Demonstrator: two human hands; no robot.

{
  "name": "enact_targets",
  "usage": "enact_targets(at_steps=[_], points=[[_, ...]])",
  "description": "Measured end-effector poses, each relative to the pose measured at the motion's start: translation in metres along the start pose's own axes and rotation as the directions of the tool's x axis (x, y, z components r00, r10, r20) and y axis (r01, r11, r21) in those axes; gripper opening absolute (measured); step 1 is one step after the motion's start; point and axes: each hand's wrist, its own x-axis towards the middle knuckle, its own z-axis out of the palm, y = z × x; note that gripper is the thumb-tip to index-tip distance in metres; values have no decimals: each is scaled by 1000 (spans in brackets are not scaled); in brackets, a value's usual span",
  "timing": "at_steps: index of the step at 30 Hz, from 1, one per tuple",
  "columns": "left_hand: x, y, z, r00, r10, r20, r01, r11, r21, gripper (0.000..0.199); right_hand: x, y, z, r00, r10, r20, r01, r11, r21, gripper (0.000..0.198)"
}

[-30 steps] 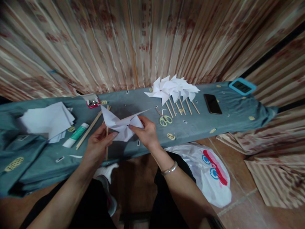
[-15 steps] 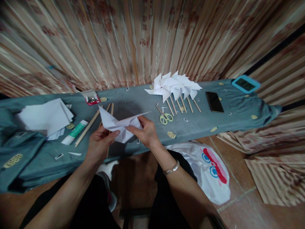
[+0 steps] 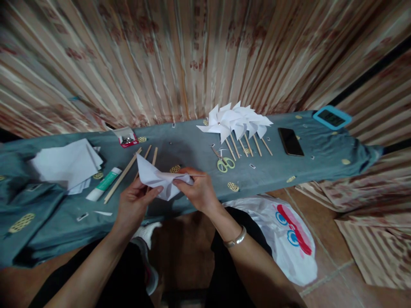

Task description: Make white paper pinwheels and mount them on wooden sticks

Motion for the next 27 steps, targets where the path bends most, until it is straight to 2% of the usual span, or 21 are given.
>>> enact_targets(at_steps=[5, 9, 11, 14, 16, 17, 21, 27], points=[[-3, 3, -4, 1000, 8, 11, -8, 999, 31, 41, -4, 0, -2, 998, -46, 49, 52, 992, -117, 11], [-3, 2, -15, 999, -17, -38, 17, 1000, 14, 51, -8, -5, -13, 975, -211, 75, 222, 952, -212, 17], [-1, 3, -19, 996, -33, -86, 36, 998, 44, 52, -11, -10, -19, 923, -365, 124, 386, 872, -302, 20], [2, 8, -23, 997, 35, -73, -23, 986, 162, 38, -19, -17, -23, 778, -590, 214, 622, 681, -387, 19], [3, 11, -24, 993, 107, -53, -91, 965, 245, 27, -24, -20, -22, 704, -662, 259, 701, 585, -408, 21], [2, 13, -24, 990, 130, -51, -111, 954, 278, 24, -27, -21, -21, 684, -674, 279, 718, 557, -416, 22], [-3, 16, -24, 992, 129, 8, -124, 935, 333, 16, -31, -22, -20, 679, -670, 300, 722, 534, -440, 25], [-10, 14, -20, 988, 102, 112, -133, 938, 321, 17, -29, -20, -27, 694, -686, 217, 685, 538, -491, 26]])
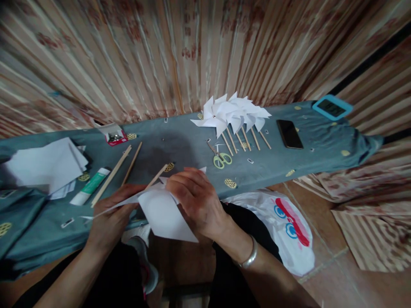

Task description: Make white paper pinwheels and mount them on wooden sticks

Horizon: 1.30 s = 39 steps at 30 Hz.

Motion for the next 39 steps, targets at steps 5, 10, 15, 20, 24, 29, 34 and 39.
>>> enact_targets(at_steps=[5, 10, 15, 20, 24, 29, 34, 39], points=[[-2, 8, 5, 1000, -1, 8, 2, 1000, -16, 14, 2, -2, -3, 993, 49, -107, -56, 997, -58, 25], [-5, 12, 6, 1000, 22, 20, -22, 999, -26, 11, 2, -2, -2, 980, 137, -143, -148, 987, -69, 24], [-5, 13, 7, 998, 66, 10, -66, 998, -10, 9, 2, -3, -2, 978, 165, -130, -173, 984, -53, 23], [-5, 13, 5, 990, 138, 27, -140, 988, 69, 12, 4, -3, -3, 984, 109, -144, -121, 990, -78, 19], [-6, 12, 3, 989, 134, 63, -140, 984, 106, 15, 3, 1, -1, 982, 52, -181, -69, 993, -92, 17], [-7, 9, 3, 978, 195, 77, -202, 973, 112, 15, 4, 2, 0, 984, 48, -171, -62, 995, -83, 13], [-7, 9, 1, 978, 193, 78, -202, 969, 141, 15, 5, 0, -1, 984, 51, -169, -63, 996, -62, 16], [-7, 9, 1, 969, 231, 87, -241, 959, 146, 15, 5, 1, -2, 986, 40, -159, -48, 998, -50, 18]])
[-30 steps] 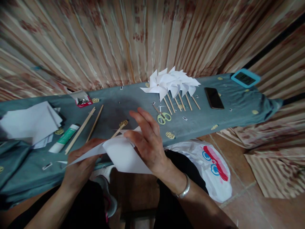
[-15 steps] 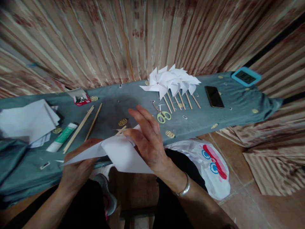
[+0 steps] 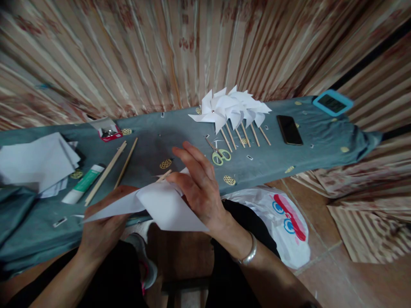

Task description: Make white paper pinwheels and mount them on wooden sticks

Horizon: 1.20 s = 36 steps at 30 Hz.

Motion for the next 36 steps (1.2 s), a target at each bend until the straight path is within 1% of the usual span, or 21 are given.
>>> enact_targets(at_steps=[5, 8, 11, 14, 16, 21, 24, 27, 28, 31, 36], points=[[0, 0, 1, 997, 70, -13, -69, 997, 35, 14, 0, 1, 0, 1000, 17, 4, -17, 1000, 16, 17], [0, -2, -1, 987, 161, -17, -160, 985, 72, 14, -1, 2, 0, 1000, 27, 12, -27, 1000, 6, 16], [-1, -5, -6, 966, 260, -11, -255, 954, 155, 17, -1, 3, 1, 999, 33, 21, -33, 999, 0, 15], [-3, -6, -10, 944, 329, 10, -318, 904, 286, 16, -2, 2, 1, 999, 35, 25, -35, 999, -7, 14], [-3, -4, -12, 924, 380, 38, -367, 856, 364, 13, -2, 2, 2, 999, 38, 23, -37, 999, -11, 14], [-5, 4, -13, 865, 496, 78, -464, 732, 499, 12, -2, 2, 2, 996, 66, 54, -65, 998, -19, 12], [-5, 7, -14, 845, 526, 98, -491, 687, 536, 14, -2, 3, 2, 996, 69, 60, -69, 998, -10, 12], [-7, 8, -16, 836, 536, 114, -503, 669, 547, 11, -4, 4, 3, 997, 69, 44, -70, 997, 26, 14], [-7, 8, -16, 838, 532, 120, -503, 670, 546, 11, -5, 4, 3, 997, 73, 40, -75, 997, 37, 15], [-9, 6, -18, 858, 499, 120, -480, 699, 530, 19, -8, 4, 4, 995, 98, 30, -100, 993, 63, 20], [-12, 7, -19, 868, 486, 104, -469, 731, 495, 23, -9, 4, 5, 994, 101, 36, -104, 992, 73, 36]])
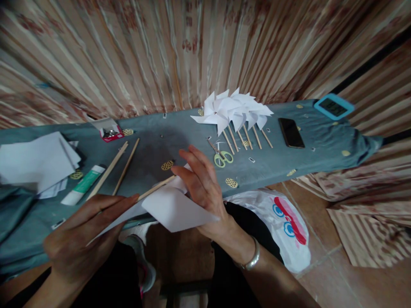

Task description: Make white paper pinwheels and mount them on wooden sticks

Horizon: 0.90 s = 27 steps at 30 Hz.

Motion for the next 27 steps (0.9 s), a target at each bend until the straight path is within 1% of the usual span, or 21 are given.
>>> enact_targets(at_steps=[2, 4, 7, 11, 15, 19, 23, 27], points=[[-1, 0, -1, 1000, -10, -3, 9, 1000, -16, 27, 0, 1, 0, 1000, -13, 15, 13, 1000, -8, 40], [-3, 0, -1, 1000, -21, 4, 21, 1000, 3, 30, 0, 1, -1, 999, -30, 39, 30, 999, -20, 42], [-4, -2, 0, 999, -24, 42, 22, 998, 53, 27, 0, 2, -4, 994, -40, 101, 43, 999, -31, 42], [-4, -4, -2, 999, 8, 35, -10, 998, 57, 23, 2, 1, -7, 987, -50, 153, 55, 998, -23, 41], [-3, -4, -5, 999, 14, 48, -16, 999, 32, 25, 3, 0, -9, 984, -48, 169, 51, 999, -12, 39], [-3, -3, -7, 997, 17, 79, -18, 1000, 13, 22, 3, -1, -10, 984, -49, 174, 49, 999, 8, 36], [-5, -2, -8, 995, -16, 96, 17, 1000, -2, 24, 2, -1, -9, 983, -59, 175, 55, 998, 24, 32], [-6, 1, -7, 994, -54, 99, 55, 998, -13, 25, 2, -3, -8, 985, -43, 169, 38, 999, 29, 32]])
